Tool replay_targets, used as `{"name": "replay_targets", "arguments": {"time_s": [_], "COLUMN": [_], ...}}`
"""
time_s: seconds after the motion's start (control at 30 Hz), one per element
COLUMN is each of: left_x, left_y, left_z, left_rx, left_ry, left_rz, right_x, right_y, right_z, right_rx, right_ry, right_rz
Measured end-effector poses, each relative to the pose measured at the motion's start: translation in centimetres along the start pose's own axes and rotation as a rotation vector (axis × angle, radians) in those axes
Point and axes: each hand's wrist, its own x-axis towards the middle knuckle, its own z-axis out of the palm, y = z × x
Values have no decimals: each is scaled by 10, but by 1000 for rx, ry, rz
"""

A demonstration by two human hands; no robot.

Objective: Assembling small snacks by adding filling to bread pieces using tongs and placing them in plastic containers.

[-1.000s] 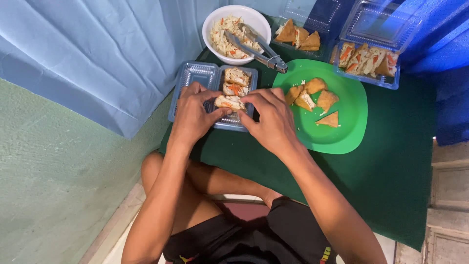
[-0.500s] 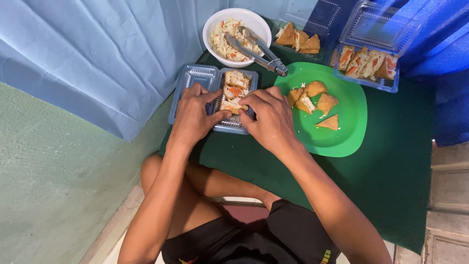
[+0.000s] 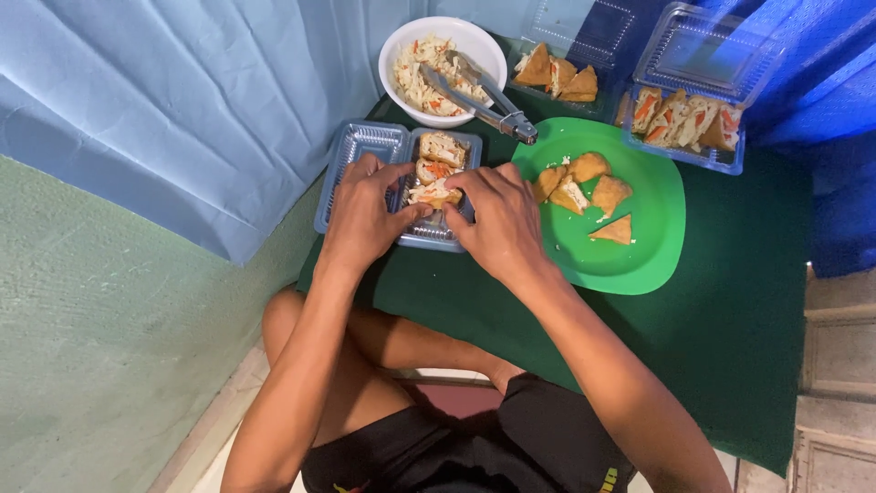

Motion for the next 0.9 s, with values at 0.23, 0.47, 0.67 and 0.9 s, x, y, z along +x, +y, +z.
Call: {"name": "replay_targets", "arguments": {"time_s": [0.23,0.47,0.67,0.9], "left_x": [-6,-9,-3,2], "left_y": [12,11,10,8], "left_z": [-18,-18,-9,-7], "left_rx": [-75,-8,94,110], "left_ry": [-28,-55,-71,-86], "left_rz": [-11,-33,-93,-113], "right_x": [-3,-4,0,2], "right_y": [-5,0,-4,-2], "right_z": [-10,-10,-3,1], "right_rx": [8,-28,-62,-48], "right_ry": [10,1,43,40], "right_rz": [-35,-40,-50,-61]}}
